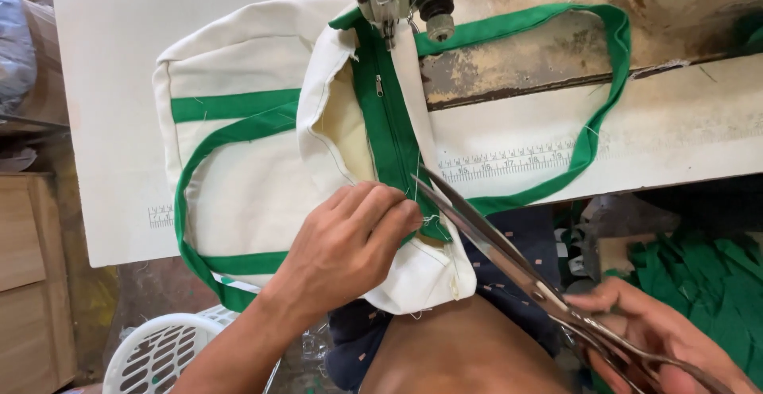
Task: Sewing green fabric handles and trim onto a white canvas bag using an industrial sewing machine.
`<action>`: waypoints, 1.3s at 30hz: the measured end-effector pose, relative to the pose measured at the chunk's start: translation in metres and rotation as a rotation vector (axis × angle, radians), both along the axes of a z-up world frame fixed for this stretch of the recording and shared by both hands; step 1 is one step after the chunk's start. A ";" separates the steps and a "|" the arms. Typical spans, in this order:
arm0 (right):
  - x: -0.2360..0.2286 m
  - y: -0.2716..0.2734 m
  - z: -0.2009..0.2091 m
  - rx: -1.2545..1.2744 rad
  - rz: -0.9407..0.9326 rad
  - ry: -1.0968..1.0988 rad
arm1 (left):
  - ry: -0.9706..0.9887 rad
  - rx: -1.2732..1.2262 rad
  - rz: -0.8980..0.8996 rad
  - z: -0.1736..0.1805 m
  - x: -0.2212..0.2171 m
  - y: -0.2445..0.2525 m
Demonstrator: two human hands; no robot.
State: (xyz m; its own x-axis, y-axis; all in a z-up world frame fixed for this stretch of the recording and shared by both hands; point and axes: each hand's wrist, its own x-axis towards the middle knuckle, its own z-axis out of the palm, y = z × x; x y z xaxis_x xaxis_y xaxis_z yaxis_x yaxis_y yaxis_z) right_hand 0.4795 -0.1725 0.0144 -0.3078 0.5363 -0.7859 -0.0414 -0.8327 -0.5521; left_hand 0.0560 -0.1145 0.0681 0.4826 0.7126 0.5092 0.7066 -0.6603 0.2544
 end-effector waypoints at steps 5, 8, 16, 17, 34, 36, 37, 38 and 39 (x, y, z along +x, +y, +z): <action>0.002 0.013 0.020 0.080 0.062 -0.231 | -0.210 -0.599 -0.463 0.025 -0.002 -0.007; 0.160 0.054 -0.060 -0.270 -0.039 -0.407 | -0.253 -0.600 -0.358 0.037 -0.014 0.007; 0.155 0.086 -0.055 0.630 0.145 -0.890 | 0.034 -0.119 0.025 0.001 -0.023 0.045; 0.138 0.092 -0.043 0.686 0.198 -0.916 | 0.095 -0.066 0.017 -0.002 -0.021 0.048; -0.076 0.161 0.041 1.731 0.585 -1.151 | 0.118 -0.011 -0.078 -0.071 -0.041 0.068; -0.137 0.170 0.031 1.895 0.573 -1.062 | 0.112 0.004 -0.057 -0.072 -0.039 0.065; -0.163 0.181 0.018 1.909 0.682 -0.900 | 0.105 0.007 -0.052 -0.072 -0.039 0.065; -0.189 0.191 0.005 1.914 0.787 -0.734 | 0.099 0.010 -0.047 -0.072 -0.039 0.064; -0.195 0.194 -0.002 1.910 0.790 -0.735 | 0.096 0.007 -0.049 -0.071 -0.039 0.063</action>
State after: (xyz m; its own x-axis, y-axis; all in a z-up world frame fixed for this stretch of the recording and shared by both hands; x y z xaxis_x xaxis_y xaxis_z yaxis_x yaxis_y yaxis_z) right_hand 0.2844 0.0215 0.0121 -0.7708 0.5405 0.3372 0.4789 0.8407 -0.2527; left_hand 0.0173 -0.0510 -0.0032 0.5630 0.6840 0.4639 0.6946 -0.6958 0.1829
